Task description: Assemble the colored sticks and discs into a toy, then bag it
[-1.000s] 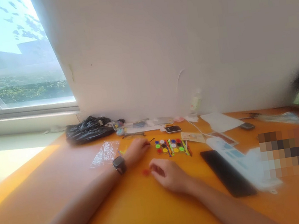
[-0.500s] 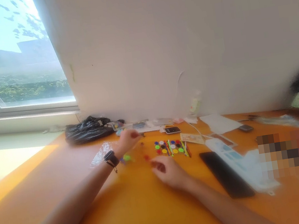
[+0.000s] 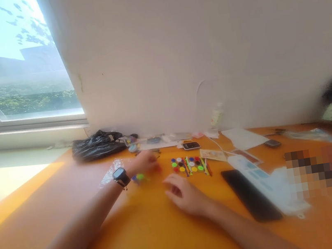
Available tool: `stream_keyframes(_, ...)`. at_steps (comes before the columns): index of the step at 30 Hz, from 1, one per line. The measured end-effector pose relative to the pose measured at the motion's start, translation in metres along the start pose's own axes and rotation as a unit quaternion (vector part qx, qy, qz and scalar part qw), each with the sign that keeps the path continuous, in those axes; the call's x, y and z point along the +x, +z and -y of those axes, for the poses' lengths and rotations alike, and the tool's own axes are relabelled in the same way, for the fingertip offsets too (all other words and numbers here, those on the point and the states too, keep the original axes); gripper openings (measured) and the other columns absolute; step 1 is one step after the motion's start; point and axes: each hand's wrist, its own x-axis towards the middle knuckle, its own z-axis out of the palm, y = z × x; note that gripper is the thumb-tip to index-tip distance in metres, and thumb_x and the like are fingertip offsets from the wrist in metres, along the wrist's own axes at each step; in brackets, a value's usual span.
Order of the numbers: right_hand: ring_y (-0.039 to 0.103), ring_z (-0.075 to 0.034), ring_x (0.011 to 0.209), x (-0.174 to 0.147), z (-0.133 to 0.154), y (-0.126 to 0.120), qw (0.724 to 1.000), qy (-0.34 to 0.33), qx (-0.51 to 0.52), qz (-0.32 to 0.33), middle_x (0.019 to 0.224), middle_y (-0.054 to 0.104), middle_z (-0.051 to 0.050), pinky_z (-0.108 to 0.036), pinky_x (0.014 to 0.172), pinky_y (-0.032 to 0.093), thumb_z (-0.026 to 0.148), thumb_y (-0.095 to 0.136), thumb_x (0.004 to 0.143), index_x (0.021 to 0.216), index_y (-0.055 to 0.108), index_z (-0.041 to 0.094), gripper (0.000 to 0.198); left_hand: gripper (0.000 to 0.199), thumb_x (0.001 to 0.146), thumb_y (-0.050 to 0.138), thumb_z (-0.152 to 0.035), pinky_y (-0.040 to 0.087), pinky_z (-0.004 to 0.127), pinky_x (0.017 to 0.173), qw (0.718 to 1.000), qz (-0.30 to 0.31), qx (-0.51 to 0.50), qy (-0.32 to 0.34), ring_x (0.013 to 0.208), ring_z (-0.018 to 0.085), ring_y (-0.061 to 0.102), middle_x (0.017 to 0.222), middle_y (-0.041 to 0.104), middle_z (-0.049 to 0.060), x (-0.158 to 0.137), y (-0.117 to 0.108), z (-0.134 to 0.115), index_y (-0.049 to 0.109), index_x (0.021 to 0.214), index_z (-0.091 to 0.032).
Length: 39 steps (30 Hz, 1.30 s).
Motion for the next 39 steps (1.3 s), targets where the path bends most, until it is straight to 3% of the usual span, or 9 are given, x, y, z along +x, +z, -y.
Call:
stream_keyframes(5, 0.063, -0.018, 0.084, 0.0, 0.004, -0.001, 1.0, -0.002, -0.004, 0.005, 0.113, 0.066, -0.009, -0.033, 0.078, 0.056, 0.031, 0.059, 0.101, 0.119, 0.068, 0.022, 0.022, 0.014, 0.076, 0.068, -0.02, 0.04, 0.022, 0.058, 1.0, 0.012, 0.003, 0.008, 0.057, 0.012, 0.052, 0.058, 0.062, 0.0, 0.0, -0.002, -0.004, 0.071, 0.064, -0.016)
stream_keyframes(9, 0.062, -0.018, 0.081, 0.0, 0.006, -0.001, 1.0, 0.0, -0.016, -0.012, 0.11, 0.065, -0.008, -0.034, 0.077, 0.055, 0.032, 0.059, 0.101, 0.121, 0.068, 0.023, 0.024, 0.014, 0.08, 0.066, -0.017, 0.044, 0.023, 0.065, 1.0, -0.011, -0.003, 0.021, 0.063, 0.013, 0.058, 0.067, 0.068, 0.002, 0.004, -0.021, -0.015, 0.075, 0.07, -0.015)
stream_keyframes(13, 0.061, -0.019, 0.079, -0.001, 0.006, -0.001, 0.996, 0.02, -0.028, -0.087, 0.103, 0.066, -0.007, -0.035, 0.075, 0.054, 0.038, 0.057, 0.102, 0.116, 0.067, 0.023, 0.022, 0.013, 0.088, 0.066, -0.021, 0.048, 0.023, 0.073, 0.997, -0.047, -0.021, 0.049, 0.078, 0.015, 0.067, 0.084, 0.075, 0.004, -0.004, -0.055, -0.044, 0.079, 0.085, -0.016)
stream_keyframes(16, 0.059, -0.019, 0.077, -0.001, 0.005, 0.001, 0.989, 0.044, -0.005, -0.139, 0.097, 0.065, -0.005, -0.034, 0.072, 0.052, 0.044, 0.054, 0.104, 0.118, 0.063, 0.024, 0.027, 0.011, 0.091, 0.07, -0.025, 0.05, 0.024, 0.078, 0.99, -0.048, -0.078, 0.107, 0.084, 0.016, 0.069, 0.093, 0.077, 0.004, -0.03, -0.069, -0.072, 0.079, 0.09, -0.018)
stream_keyframes(18, 0.057, -0.018, 0.075, -0.001, 0.003, 0.003, 0.986, 0.057, 0.035, -0.151, 0.097, 0.062, -0.004, -0.032, 0.069, 0.05, 0.049, 0.05, 0.105, 0.125, 0.059, 0.024, 0.033, 0.012, 0.095, 0.068, -0.026, 0.051, 0.024, 0.078, 0.988, -0.017, -0.093, 0.125, 0.085, 0.016, 0.07, 0.096, 0.077, 0.003, -0.053, -0.062, -0.085, 0.079, 0.093, -0.021)
stream_keyframes(21, 0.055, -0.016, 0.067, -0.001, 0.0, 0.006, 0.982, 0.078, 0.104, -0.134, 0.096, 0.06, -0.002, -0.03, 0.062, 0.048, 0.053, 0.042, 0.108, 0.132, 0.052, 0.025, 0.038, 0.012, 0.095, 0.067, -0.023, 0.052, 0.025, 0.083, 0.984, 0.04, -0.095, 0.145, 0.094, 0.018, 0.07, 0.101, 0.077, 0.004, -0.084, -0.027, -0.085, 0.078, 0.099, -0.024)
stream_keyframes(24, 0.054, -0.015, 0.065, 0.001, -0.002, 0.008, 0.986, 0.091, 0.095, -0.101, 0.091, 0.062, -0.002, -0.03, 0.06, 0.045, 0.052, 0.045, 0.106, 0.119, 0.059, 0.024, 0.033, 0.02, 0.097, 0.059, -0.016, 0.053, 0.026, 0.083, 0.98, 0.075, -0.096, 0.156, 0.089, 0.017, 0.071, 0.101, 0.077, 0.007, -0.099, 0.015, -0.066, 0.078, 0.098, -0.021)
stream_keyframes(27, 0.057, -0.018, 0.072, 0.002, 0.0, 0.008, 0.994, 0.077, 0.049, -0.066, 0.086, 0.064, -0.003, -0.03, 0.065, 0.045, 0.047, 0.053, 0.103, 0.104, 0.064, 0.022, 0.028, 0.019, 0.096, 0.061, -0.017, 0.053, 0.027, 0.084, 0.981, 0.067, -0.114, 0.14, 0.089, 0.017, 0.071, 0.101, 0.077, 0.007, -0.1, 0.038, -0.049, 0.079, 0.1, -0.021)
stream_keyframes(39, 0.053, -0.015, 0.07, -0.002, 0.001, 0.004, 0.999, 0.042, -0.018, -0.017, 0.091, 0.061, -0.002, -0.029, 0.064, 0.043, 0.028, 0.063, 0.097, 0.096, 0.067, 0.022, 0.008, 0.017, 0.091, 0.068, -0.017, 0.052, 0.023, 0.077, 0.986, 0.034, -0.124, 0.109, 0.081, 0.015, 0.072, 0.095, 0.08, 0.001, -0.102, 0.045, -0.039, 0.078, 0.101, -0.024)
